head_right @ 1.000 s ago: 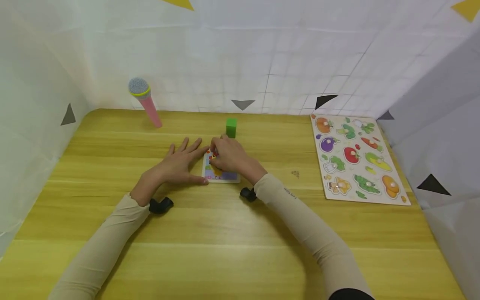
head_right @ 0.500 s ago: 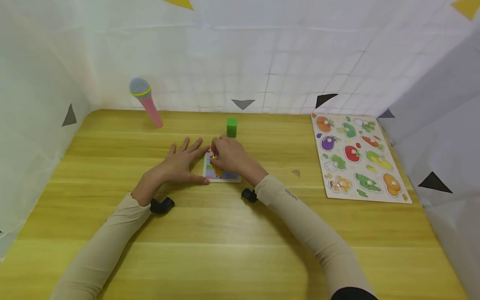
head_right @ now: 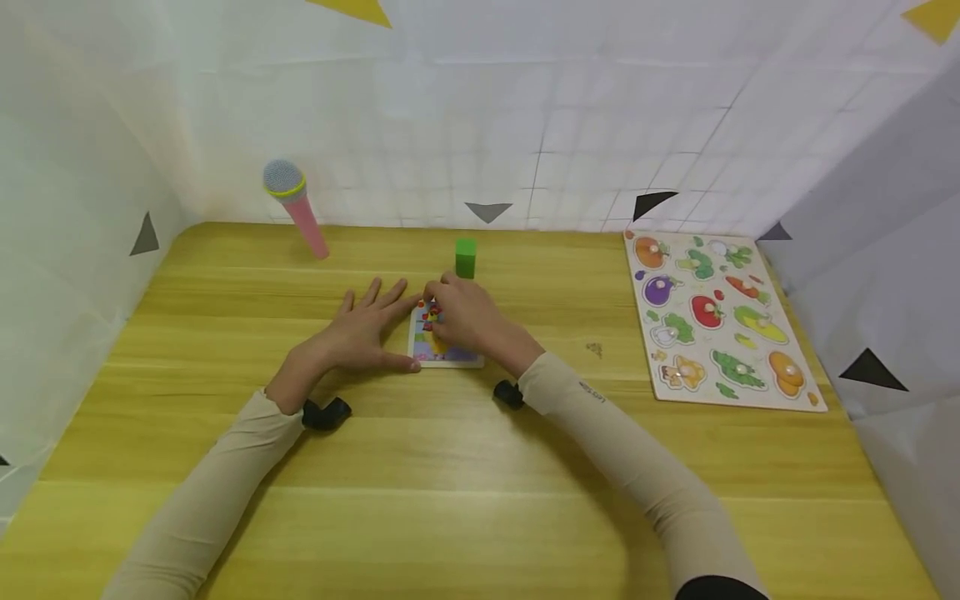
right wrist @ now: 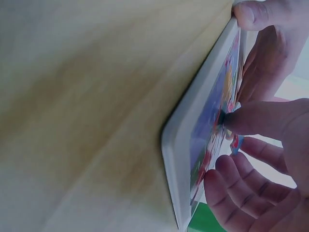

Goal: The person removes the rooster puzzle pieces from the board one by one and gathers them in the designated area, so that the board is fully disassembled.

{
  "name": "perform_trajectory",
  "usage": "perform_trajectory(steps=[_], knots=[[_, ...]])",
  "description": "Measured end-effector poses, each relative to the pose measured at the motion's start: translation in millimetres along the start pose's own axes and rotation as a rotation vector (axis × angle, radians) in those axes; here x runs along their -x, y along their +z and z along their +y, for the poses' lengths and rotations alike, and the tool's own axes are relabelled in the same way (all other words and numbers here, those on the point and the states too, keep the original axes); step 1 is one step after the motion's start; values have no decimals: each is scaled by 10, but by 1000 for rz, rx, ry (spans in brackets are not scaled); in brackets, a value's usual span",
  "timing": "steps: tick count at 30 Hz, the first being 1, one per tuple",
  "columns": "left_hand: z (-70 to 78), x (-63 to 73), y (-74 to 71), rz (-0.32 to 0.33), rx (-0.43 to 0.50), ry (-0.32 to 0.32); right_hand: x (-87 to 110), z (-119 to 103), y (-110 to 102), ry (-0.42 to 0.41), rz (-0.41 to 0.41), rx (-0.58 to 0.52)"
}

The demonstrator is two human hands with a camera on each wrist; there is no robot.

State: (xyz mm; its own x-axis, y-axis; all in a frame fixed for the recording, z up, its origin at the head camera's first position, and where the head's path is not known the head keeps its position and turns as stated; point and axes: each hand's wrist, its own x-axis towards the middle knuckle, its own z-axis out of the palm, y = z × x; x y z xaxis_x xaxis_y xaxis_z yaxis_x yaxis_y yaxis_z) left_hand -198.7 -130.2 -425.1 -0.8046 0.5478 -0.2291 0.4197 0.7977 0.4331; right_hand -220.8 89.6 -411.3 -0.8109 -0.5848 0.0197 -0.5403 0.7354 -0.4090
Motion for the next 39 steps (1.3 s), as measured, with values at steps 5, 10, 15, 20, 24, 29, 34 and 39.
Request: perform_trajectory(steps=[5,10,15,20,24,29,34,39], knots=[[-10,12,-2,12,1,4,-25,27,-4,-26,0,-10],[-21,17,-4,17,-8,-11,-57,52,-4,-55,15,-11],[-26,10,10,10,6,-10,-65,77,-13,-64,4,-10],[-36,-14,22,21,4,0,-47,90,-46,-77,16,-24],[-26,-21,21,30,-2,1,-28,109,-69,-113,30,-31],[-4,-30,31,39,4,11,40,151,-100,-145,55,-45],[-6,-46,52,28,2,13,190,188,-127,-153,76,-65],[-30,-16,66,19,6,-4,266,203,-120,-208,127,-45]])
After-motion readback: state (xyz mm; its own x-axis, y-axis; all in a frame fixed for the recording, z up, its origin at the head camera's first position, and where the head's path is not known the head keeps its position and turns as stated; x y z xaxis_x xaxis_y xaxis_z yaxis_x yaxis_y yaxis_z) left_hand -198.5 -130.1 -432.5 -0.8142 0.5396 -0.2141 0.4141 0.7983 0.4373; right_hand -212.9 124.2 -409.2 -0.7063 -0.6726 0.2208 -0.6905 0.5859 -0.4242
